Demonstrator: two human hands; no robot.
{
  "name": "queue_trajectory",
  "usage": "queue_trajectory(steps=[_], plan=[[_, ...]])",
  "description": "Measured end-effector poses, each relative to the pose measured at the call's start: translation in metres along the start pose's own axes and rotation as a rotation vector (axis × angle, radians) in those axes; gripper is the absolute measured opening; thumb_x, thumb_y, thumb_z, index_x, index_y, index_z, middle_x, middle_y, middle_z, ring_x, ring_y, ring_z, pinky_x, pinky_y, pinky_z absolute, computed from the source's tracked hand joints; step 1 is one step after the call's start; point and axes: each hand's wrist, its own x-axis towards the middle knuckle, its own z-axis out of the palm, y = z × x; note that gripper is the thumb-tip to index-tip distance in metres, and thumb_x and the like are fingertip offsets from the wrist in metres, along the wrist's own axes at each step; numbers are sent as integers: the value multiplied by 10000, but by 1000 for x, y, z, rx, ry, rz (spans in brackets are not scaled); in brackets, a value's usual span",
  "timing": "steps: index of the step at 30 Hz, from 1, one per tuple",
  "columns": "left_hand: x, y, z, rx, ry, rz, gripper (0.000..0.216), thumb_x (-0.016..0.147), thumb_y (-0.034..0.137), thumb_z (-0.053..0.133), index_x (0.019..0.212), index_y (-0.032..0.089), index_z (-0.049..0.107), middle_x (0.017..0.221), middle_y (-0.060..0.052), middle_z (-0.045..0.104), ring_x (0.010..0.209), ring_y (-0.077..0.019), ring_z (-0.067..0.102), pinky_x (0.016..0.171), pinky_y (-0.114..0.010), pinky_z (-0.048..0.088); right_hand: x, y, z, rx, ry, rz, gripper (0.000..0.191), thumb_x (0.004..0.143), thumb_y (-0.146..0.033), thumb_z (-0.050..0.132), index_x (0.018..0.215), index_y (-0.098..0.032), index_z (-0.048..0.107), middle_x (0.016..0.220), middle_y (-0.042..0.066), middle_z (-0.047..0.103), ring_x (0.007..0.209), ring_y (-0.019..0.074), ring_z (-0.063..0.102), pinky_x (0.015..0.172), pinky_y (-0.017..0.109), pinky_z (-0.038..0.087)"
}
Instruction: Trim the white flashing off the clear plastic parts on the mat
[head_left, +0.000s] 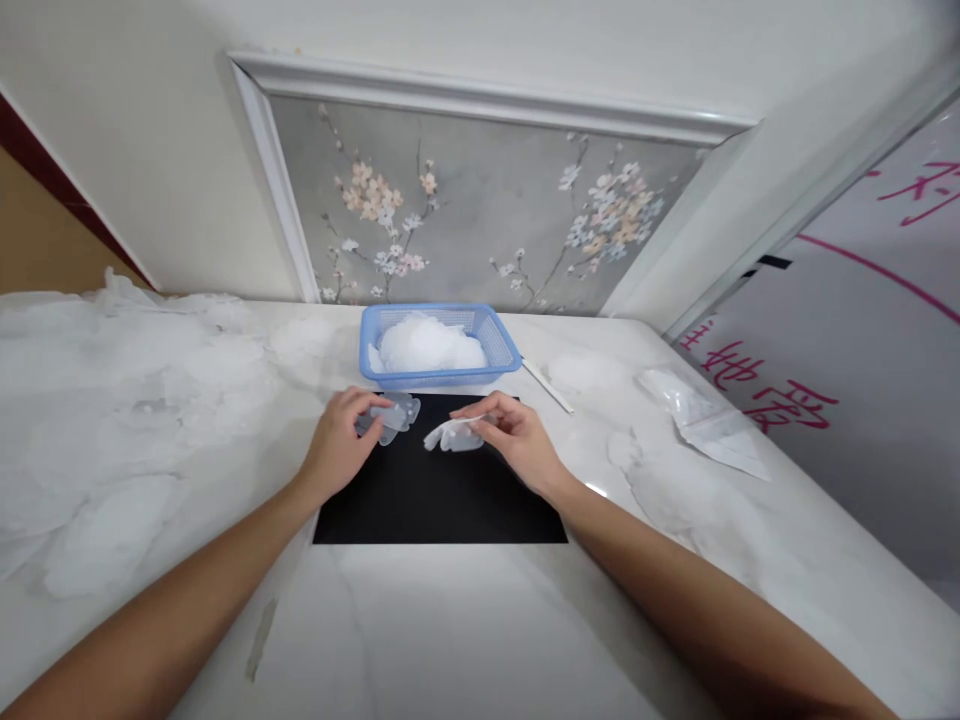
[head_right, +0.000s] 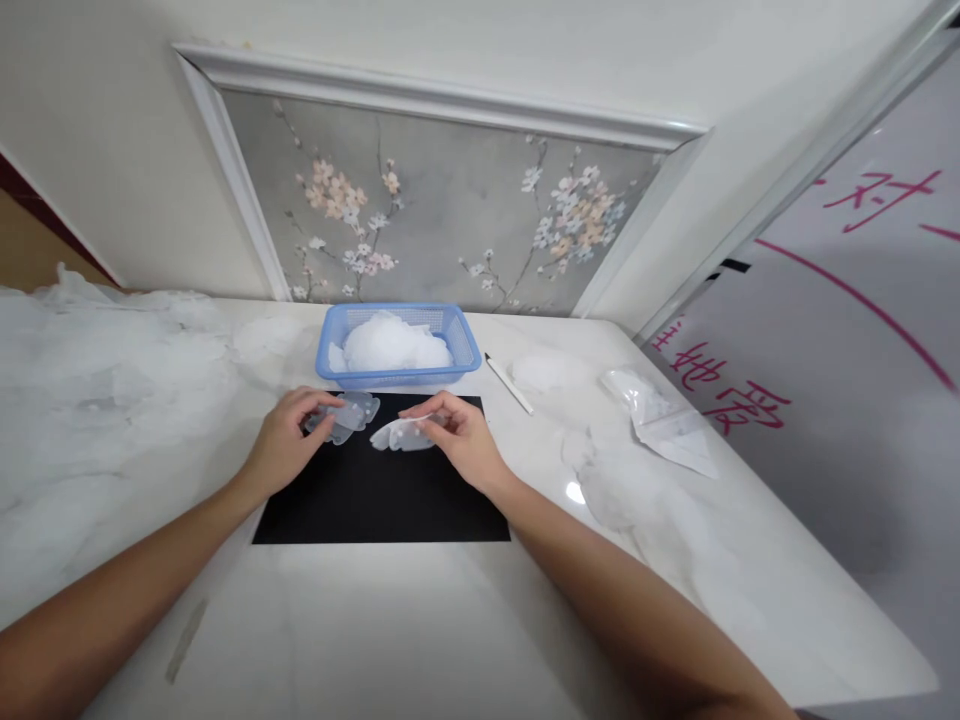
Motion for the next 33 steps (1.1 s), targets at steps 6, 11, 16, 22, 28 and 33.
queue_trajectory(steps=[6,11,16,22,28,33], plan=[[7,-12,8,433,40,-84,314,815,338,614,1092,194,644,1112,-133,606,1073,-347,493,913,-512,385,-5,-9,-6,-648,-193,-237,191,739,-110,591,786,-258,704,896,23,731,1064,277,551,993,531,315],[7,-10,7,71,-2,-39,148,756,194,608,895,216,565,935,-31,612,934,-234,554,864,-392,422,-6,-7,-5,-619,14,-210,154,828,-214,512,850,-212,665,742,14,682,620,160,540,716,351,437],[-3,4,4,-562,-153,-175,224,741,270,651,896,213,499,824,38,524,670,-121,532,610,-251,440,-6,-4,7,-503,139,-183,151,855,-304,553,969,-221,608,848,28,692,627,157,553,619,310,452],[-14,21,10,-844,-329,-317,406,700,320,762,1019,207,537,907,15,603,697,-120,600,620,-239,474,-7,3,19,-108,-53,-11,413,795,-363,687,1152,-278,496,887,-3,706,759,184,638,717,347,517],[-11,16,8,-1013,-312,-470,507,724,221,728,1198,204,549,1024,-49,699,883,-162,674,773,-268,492,0,4,2,-14,139,21,358,798,-422,661,1070,-254,499,847,6,695,648,162,609,607,315,508],[-7,16,4,-1071,-278,-558,587,624,50,641,1186,207,580,1019,-41,723,892,-152,674,775,-250,485,6,5,-9,116,237,18,307,746,-377,714,989,-256,571,898,20,717,831,211,655,698,346,526]])
